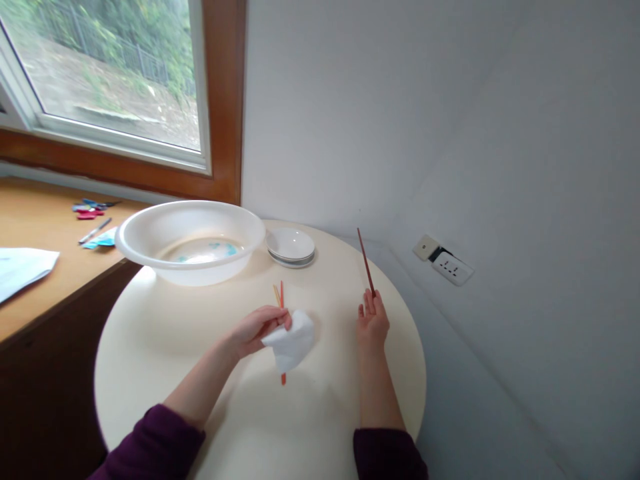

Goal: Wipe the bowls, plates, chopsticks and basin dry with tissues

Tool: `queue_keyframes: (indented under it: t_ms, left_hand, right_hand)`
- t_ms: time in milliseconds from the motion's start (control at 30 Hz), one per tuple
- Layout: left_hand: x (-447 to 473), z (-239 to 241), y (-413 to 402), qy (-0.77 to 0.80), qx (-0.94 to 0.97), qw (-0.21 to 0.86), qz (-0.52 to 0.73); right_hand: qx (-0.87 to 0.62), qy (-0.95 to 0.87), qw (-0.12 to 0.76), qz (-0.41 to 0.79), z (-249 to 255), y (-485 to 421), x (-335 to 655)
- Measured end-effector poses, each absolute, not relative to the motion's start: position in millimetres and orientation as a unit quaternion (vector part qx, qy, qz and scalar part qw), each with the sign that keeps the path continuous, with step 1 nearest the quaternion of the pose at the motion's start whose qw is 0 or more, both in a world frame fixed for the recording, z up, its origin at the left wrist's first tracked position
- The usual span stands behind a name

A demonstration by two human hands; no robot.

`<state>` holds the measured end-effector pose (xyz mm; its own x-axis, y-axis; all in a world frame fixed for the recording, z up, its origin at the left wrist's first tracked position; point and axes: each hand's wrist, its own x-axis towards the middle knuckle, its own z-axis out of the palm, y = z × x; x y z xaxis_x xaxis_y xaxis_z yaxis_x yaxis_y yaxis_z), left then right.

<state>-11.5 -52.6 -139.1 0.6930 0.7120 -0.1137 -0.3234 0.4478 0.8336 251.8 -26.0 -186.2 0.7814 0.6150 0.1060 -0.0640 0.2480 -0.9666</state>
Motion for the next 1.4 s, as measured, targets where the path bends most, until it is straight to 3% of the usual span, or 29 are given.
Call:
queue_keyframes:
  t_ms: [267,667,1100,1400]
  left_hand:
    - [-11.9,-136.8,-52.7,0.235,0.408,0.821,0.324]
    - [-11.4,-136.7,-52.2,0.243,0.399,0.818,0.335]
    - [-11.7,-134.1,-53.3,0.256,0.395,0.815,0.337]
    - [-11.8,-132.7,-51.7,0.272,0.376,0.798,0.384]
  right_hand:
    - [-0.703,-0.309,0.636,0.076,-198.4,-18.8,250.6]
    - [-0.777,-0.446,0.443,0.032,-212.0,-14.5,245.5]
    - [-0.789,-0.501,0.354,0.022,-213.7,-14.5,239.0]
    - [-0.781,-0.486,0.391,0.025,-211.9,-14.4,239.5]
